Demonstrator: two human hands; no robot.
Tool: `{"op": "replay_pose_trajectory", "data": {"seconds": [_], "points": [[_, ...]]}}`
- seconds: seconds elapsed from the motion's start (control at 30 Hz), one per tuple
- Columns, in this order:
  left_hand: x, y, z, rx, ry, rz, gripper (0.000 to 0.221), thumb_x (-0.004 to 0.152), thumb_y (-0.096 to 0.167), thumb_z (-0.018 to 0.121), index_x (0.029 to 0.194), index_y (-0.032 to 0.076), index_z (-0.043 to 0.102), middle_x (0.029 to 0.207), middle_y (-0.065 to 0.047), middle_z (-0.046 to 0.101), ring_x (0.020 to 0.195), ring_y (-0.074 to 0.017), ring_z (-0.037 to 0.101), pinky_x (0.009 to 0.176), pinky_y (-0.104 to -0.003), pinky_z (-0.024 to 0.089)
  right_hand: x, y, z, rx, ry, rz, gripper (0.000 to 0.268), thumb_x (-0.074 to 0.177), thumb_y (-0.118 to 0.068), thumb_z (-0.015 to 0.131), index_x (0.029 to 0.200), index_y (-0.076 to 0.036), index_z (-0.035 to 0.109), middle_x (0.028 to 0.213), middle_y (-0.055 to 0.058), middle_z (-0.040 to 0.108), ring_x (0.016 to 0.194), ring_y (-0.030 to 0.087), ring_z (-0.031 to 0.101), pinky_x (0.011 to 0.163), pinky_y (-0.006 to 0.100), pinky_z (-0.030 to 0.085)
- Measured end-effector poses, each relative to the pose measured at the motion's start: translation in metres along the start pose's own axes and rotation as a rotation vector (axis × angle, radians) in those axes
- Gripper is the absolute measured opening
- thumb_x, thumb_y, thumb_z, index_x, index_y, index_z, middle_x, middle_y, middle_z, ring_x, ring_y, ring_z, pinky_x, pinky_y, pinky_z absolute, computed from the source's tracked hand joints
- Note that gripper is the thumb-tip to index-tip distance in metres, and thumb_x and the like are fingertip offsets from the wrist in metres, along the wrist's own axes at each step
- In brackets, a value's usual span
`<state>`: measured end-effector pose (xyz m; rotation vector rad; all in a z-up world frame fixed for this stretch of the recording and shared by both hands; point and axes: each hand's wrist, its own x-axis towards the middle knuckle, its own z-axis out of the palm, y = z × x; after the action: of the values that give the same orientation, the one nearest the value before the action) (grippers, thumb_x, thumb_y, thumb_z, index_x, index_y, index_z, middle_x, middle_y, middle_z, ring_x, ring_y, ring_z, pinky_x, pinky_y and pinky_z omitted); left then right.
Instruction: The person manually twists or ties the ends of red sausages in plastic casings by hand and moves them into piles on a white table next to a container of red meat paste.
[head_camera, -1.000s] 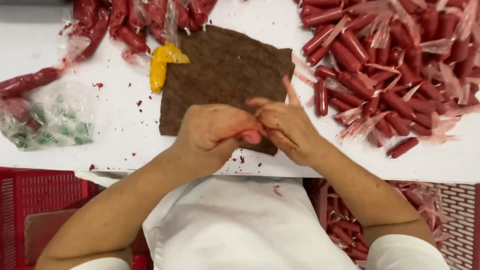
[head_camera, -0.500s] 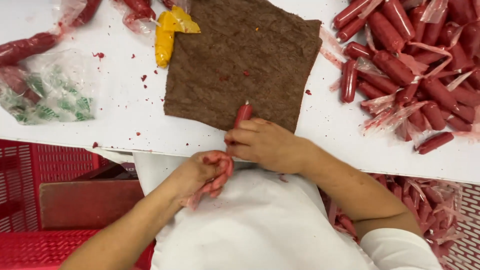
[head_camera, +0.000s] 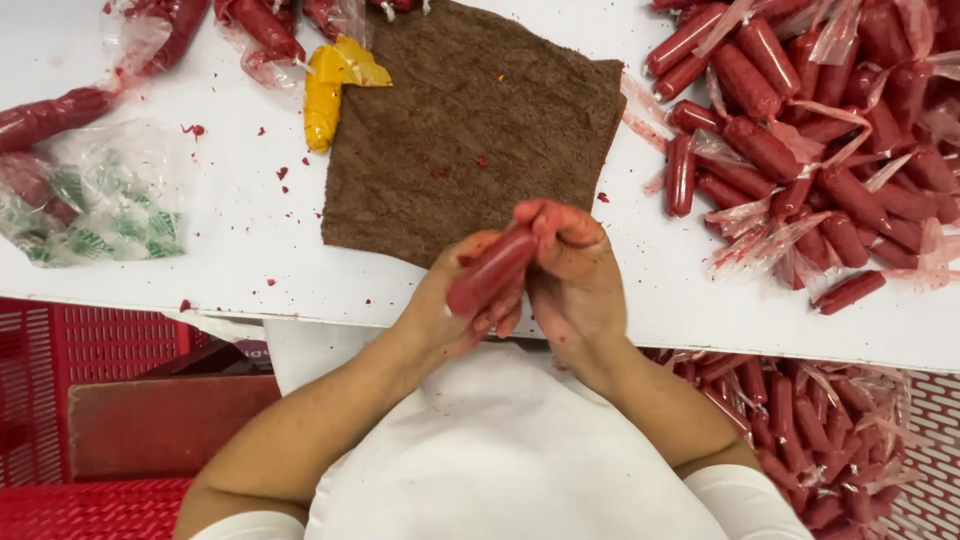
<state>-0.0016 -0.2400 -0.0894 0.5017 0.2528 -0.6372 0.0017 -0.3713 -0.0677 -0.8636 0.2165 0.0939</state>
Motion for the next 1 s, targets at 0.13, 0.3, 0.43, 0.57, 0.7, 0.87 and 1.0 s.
{"op": "replay_pose_trajectory", "data": {"seconds": [0.13, 0.3, 0.43, 0.57, 0.7, 0.87, 1.0], "points": [[0.012, 0.006, 0.003, 0.109, 0.014, 0.072, 0.013, 0.096, 0.000, 0.055, 0.087, 0.002, 0.064, 0.041, -0.013, 0.040, 0.021, -0.0162, 0.031, 0.028, -0.034, 0.044, 0.020, 0.011, 0.010, -0.244, 0.120, -0.334, 0.012, 0.091, -0.016, 0.075, 0.087, -0.006, 0.070, 0.108, 0.010, 0.074, 0.099, 0.017, 0.064, 0.094, 0.032, 0.045], [0.007, 0.049, 0.015, 0.500, 0.059, 0.149, 0.016, 0.093, -0.001, 0.062, 0.080, 0.005, 0.068, 0.053, -0.012, 0.058, 0.031, -0.0132, 0.042, 0.028, -0.025, 0.041, 0.042, -0.030, -0.012, -0.845, -0.382, -0.619, 0.022, 0.090, -0.026, 0.072, 0.080, -0.008, 0.075, 0.095, 0.010, 0.075, 0.122, 0.034, 0.050, 0.108, 0.041, 0.039], [0.012, 0.059, 0.004, 0.609, 0.077, 0.093, 0.017, 0.091, 0.000, 0.065, 0.075, 0.003, 0.066, 0.048, -0.007, 0.054, 0.032, -0.0102, 0.040, 0.029, -0.021, 0.037, 0.043, -0.074, 0.003, -1.125, -0.644, -0.481, 0.007, 0.089, -0.016, 0.075, 0.085, -0.012, 0.078, 0.100, 0.007, 0.077, 0.137, 0.043, 0.048, 0.105, 0.043, 0.042], [0.004, 0.091, 0.022, 1.323, -0.175, 0.491, 0.026, 0.081, 0.030, 0.082, 0.095, 0.016, 0.065, 0.074, -0.003, 0.067, 0.061, -0.0219, 0.065, 0.061, -0.033, 0.054, 0.056, -0.076, 0.006, -1.241, -0.843, -0.474, 0.006, 0.087, -0.010, 0.076, 0.086, -0.015, 0.079, 0.094, 0.002, 0.077, 0.125, 0.042, 0.050, 0.110, 0.048, 0.037], [0.009, 0.095, 0.017, 1.656, -0.450, 0.737, 0.053, 0.077, 0.050, 0.079, 0.104, 0.013, 0.054, 0.099, -0.005, 0.059, 0.077, -0.0309, 0.067, 0.067, -0.042, 0.058, 0.064, -0.073, 0.005, -1.278, -0.934, -0.428, 0.007, 0.088, -0.013, 0.076, 0.088, -0.018, 0.081, 0.089, 0.001, 0.076, 0.120, 0.038, 0.048, 0.116, 0.053, 0.029], [0.022, 0.072, -0.013, 1.710, -0.343, 0.951, 0.038, 0.091, 0.047, 0.068, 0.092, 0.012, 0.055, 0.100, -0.005, 0.055, 0.081, -0.0299, 0.065, 0.067, -0.040, 0.056, 0.063, -0.068, -0.009, -1.166, -0.875, -0.343, 0.012, 0.091, -0.011, 0.073, 0.102, -0.013, 0.079, 0.107, 0.006, 0.076, 0.126, 0.038, 0.049, 0.114, 0.052, 0.035], [0.014, 0.039, -0.038, 1.810, -0.032, 1.205, 0.027, 0.104, 0.038, 0.050, 0.095, 0.015, 0.060, 0.104, -0.002, 0.056, 0.085, -0.0214, 0.065, 0.067, -0.031, 0.054, 0.047, -0.052, -0.014, -0.920, -0.744, -0.248, 0.026, 0.093, -0.014, 0.072, 0.119, -0.011, 0.073, 0.120, 0.012, 0.074, 0.133, 0.039, 0.051, 0.115, 0.052, 0.040]]}}
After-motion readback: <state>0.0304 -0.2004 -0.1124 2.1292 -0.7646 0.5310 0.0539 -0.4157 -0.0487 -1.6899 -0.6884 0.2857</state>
